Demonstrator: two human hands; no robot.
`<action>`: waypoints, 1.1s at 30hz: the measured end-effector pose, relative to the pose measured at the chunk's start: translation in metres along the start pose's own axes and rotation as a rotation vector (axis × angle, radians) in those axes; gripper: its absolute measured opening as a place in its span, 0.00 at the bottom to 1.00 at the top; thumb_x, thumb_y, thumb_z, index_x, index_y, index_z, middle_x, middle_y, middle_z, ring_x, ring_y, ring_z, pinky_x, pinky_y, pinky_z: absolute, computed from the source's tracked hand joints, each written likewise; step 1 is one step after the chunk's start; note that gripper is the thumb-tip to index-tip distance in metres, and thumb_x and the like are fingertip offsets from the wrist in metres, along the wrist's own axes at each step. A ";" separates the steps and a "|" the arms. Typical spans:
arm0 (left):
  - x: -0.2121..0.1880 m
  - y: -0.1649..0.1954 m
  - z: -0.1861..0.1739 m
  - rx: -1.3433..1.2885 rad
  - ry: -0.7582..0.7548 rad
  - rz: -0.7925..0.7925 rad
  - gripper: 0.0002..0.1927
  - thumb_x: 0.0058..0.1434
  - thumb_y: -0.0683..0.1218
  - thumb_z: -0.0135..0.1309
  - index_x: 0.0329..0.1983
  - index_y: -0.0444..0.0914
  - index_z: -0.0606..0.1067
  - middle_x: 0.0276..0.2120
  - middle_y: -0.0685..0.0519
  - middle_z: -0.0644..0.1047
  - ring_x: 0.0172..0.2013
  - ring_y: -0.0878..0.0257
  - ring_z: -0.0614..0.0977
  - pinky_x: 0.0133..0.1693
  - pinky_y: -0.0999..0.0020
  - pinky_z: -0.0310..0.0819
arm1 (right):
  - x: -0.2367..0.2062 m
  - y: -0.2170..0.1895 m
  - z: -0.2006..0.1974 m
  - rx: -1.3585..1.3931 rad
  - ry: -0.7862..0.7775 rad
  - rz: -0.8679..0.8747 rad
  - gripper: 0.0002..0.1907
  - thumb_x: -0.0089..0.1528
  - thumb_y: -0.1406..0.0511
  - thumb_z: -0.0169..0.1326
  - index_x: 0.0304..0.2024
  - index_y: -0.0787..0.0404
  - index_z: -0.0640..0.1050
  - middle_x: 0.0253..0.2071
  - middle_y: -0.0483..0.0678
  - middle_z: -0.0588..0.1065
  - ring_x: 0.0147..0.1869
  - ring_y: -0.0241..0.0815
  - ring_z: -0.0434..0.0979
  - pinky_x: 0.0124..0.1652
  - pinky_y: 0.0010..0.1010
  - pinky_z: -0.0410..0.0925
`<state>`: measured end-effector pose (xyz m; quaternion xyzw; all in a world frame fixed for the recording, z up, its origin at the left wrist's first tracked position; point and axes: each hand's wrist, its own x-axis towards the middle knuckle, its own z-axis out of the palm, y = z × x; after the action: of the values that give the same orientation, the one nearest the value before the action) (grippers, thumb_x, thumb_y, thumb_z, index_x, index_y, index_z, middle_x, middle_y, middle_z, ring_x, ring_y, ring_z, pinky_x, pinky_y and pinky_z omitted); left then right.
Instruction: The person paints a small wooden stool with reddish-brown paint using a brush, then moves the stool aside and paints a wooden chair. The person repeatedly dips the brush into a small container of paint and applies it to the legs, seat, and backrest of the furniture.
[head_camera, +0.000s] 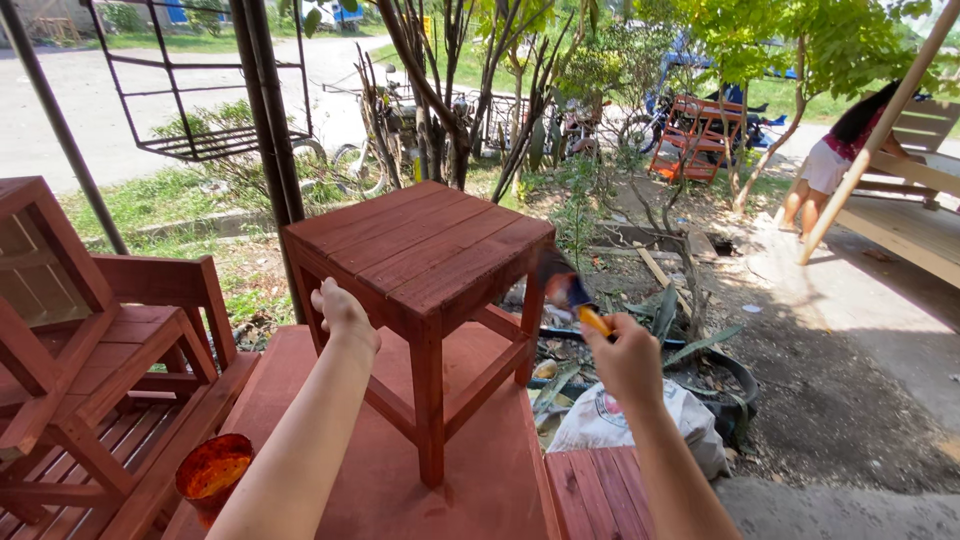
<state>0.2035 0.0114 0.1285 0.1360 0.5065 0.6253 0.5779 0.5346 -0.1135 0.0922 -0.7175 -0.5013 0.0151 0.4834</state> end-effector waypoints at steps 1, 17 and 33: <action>0.001 0.000 -0.001 0.011 0.005 0.008 0.35 0.70 0.65 0.29 0.79 0.63 0.39 0.78 0.56 0.38 0.74 0.48 0.56 0.69 0.38 0.52 | 0.021 0.009 0.006 -0.060 0.066 -0.004 0.17 0.60 0.55 0.63 0.41 0.60 0.83 0.30 0.55 0.82 0.33 0.51 0.82 0.33 0.42 0.72; 0.046 0.000 -0.003 -0.156 -0.124 -0.032 0.35 0.71 0.59 0.32 0.80 0.51 0.45 0.77 0.48 0.51 0.74 0.44 0.59 0.70 0.37 0.53 | 0.015 -0.008 0.074 -0.279 0.025 -0.109 0.14 0.64 0.56 0.56 0.38 0.60 0.76 0.29 0.59 0.80 0.37 0.63 0.82 0.36 0.53 0.73; 0.076 -0.019 0.026 -0.249 -0.114 -0.054 0.38 0.70 0.56 0.32 0.78 0.59 0.32 0.78 0.58 0.42 0.76 0.53 0.52 0.72 0.43 0.44 | -0.129 -0.066 0.004 0.022 -0.222 -0.252 0.10 0.58 0.62 0.62 0.36 0.62 0.80 0.21 0.56 0.78 0.24 0.52 0.80 0.25 0.40 0.69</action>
<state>0.2118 0.0854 0.0939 0.0846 0.3948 0.6588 0.6348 0.4221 -0.2040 0.0770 -0.6374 -0.6375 0.0393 0.4310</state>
